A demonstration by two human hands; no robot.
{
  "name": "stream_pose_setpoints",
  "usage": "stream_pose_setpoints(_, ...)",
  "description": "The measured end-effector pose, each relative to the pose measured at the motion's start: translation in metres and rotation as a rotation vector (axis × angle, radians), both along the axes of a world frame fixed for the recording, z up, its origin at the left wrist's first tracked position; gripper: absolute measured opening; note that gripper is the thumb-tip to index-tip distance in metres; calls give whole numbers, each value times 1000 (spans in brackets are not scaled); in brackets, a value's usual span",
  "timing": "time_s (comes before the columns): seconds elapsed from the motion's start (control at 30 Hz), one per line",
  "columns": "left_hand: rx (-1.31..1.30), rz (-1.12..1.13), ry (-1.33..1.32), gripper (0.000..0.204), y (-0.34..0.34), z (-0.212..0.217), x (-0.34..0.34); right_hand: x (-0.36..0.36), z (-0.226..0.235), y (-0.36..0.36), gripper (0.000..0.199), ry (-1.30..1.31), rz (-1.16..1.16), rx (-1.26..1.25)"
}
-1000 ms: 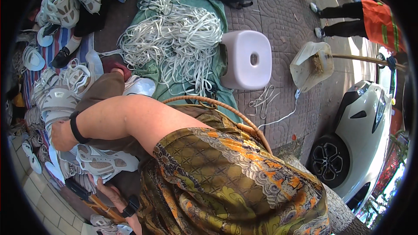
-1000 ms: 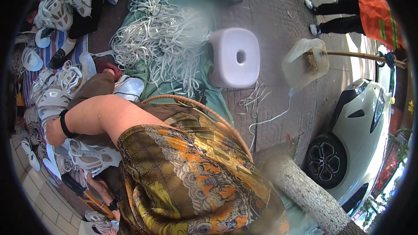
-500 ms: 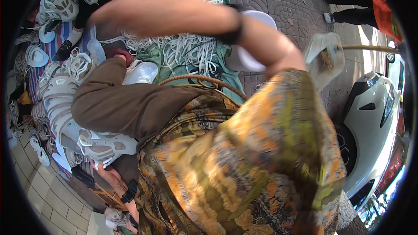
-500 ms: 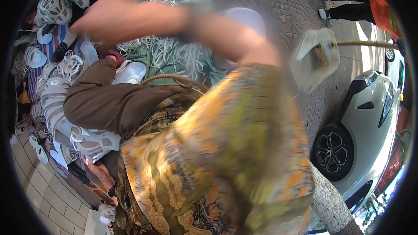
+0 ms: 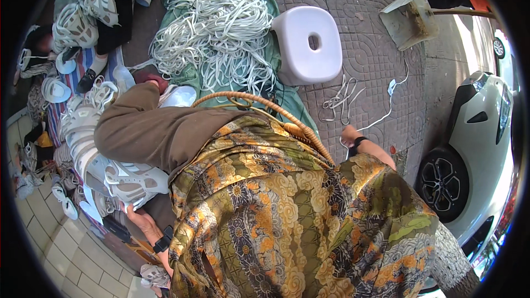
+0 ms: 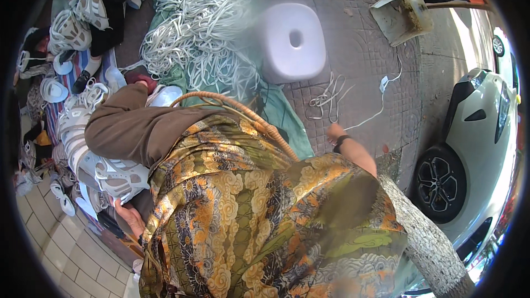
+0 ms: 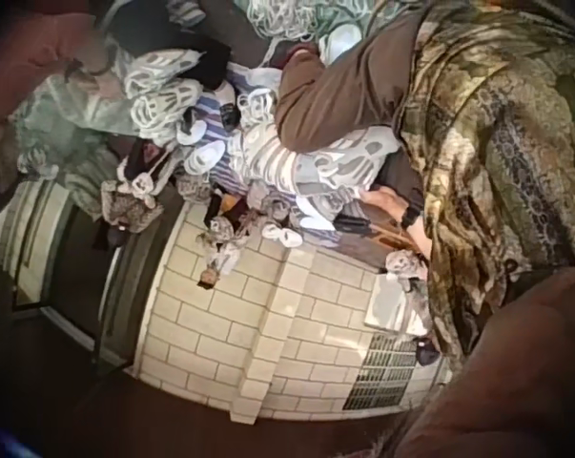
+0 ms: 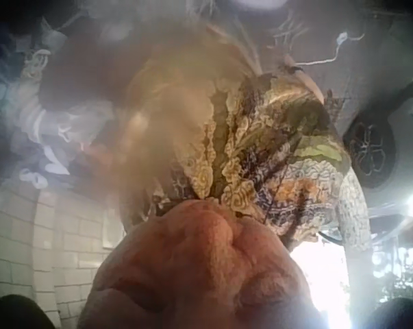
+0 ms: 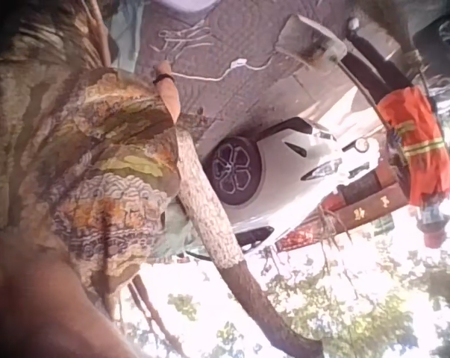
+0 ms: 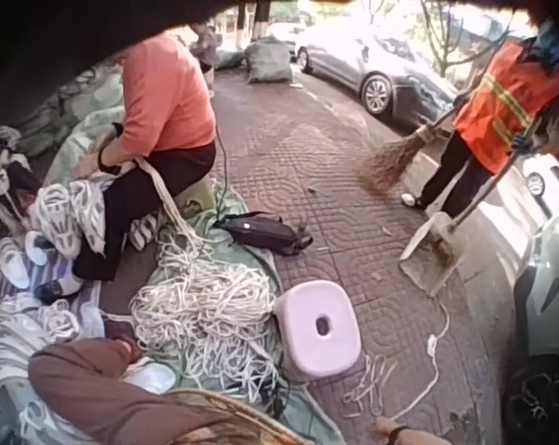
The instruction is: The person is sitting on the sidewalk and lacing white Reebok sneakers. They pull the laces through the eyelets, tighten them, and tie a knot. The person handles multiple shoes, moving them between their lap and a pile on the ground.
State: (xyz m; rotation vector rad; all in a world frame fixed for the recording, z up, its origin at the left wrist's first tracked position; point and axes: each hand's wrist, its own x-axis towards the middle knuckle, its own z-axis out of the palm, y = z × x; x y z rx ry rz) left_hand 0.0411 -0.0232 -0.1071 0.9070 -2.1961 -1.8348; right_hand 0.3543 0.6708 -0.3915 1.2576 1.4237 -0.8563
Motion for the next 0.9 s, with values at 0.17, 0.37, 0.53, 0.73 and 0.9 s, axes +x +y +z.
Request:
stream_pose_setpoints(0.17,42,-134,-2,64,19,-10,-55,-53,-4,-81,28,367,139,-151)
stream_pose_setpoints(0.37,70,-153,-8,62,25,-21,-72,-102,11,-74,31,322,-5,-135)
stream_pose_setpoints(0.53,58,-40,40,61,5,-19,-32,-130,23,-57,27,390,206,-139)
stream_pose_setpoints(0.73,135,-39,129,59,22,-27,-46,-230,64,-60,17,904,90,-125)
stream_pose_setpoints(0.9,116,-12,129,65,29,-26,-55,-327,185,-90,12,1401,413,-24)
